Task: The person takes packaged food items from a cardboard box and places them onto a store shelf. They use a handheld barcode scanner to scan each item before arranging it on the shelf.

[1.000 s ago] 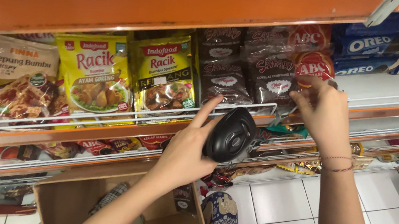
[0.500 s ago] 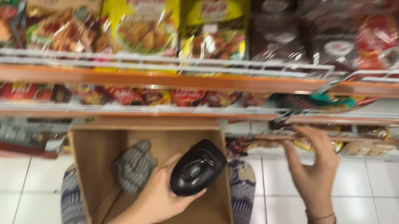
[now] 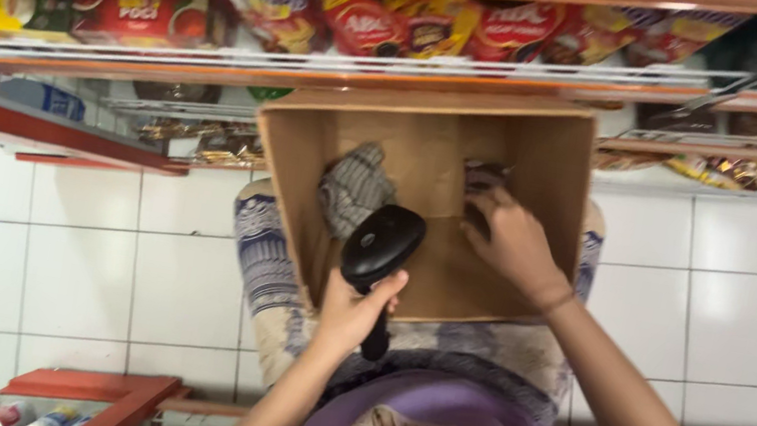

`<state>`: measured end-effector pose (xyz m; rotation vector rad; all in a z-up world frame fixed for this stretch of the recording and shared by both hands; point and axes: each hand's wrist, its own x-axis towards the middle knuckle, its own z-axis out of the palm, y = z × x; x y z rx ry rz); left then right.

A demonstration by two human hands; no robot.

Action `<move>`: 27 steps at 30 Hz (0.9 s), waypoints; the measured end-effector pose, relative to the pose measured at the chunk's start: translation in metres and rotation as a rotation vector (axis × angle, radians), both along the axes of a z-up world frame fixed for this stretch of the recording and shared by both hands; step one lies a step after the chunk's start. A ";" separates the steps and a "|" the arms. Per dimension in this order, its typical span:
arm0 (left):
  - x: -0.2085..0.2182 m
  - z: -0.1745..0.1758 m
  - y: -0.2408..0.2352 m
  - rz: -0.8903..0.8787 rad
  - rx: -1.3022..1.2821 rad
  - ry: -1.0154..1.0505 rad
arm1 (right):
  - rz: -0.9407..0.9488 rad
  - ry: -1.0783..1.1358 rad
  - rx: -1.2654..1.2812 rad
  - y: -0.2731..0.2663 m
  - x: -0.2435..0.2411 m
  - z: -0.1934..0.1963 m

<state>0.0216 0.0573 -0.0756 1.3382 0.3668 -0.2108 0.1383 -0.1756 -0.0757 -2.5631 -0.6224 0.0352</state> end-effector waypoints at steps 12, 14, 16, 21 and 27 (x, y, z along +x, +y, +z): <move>-0.037 -0.004 0.042 -0.092 -0.128 -0.011 | -0.139 -0.230 -1.019 0.013 0.080 -0.214; -0.039 -0.008 0.045 -0.080 -0.163 -0.014 | -0.176 -0.165 -0.955 0.011 0.082 -0.222; -0.040 -0.011 0.048 -0.077 -0.177 -0.013 | -0.186 -0.032 -0.947 0.012 0.085 -0.221; -0.039 -0.019 0.057 -0.065 -0.178 0.009 | -0.298 0.276 -0.614 0.021 0.095 -0.208; -0.036 -0.018 0.056 -0.079 -0.183 0.008 | -0.191 0.274 -0.299 0.016 0.057 -0.131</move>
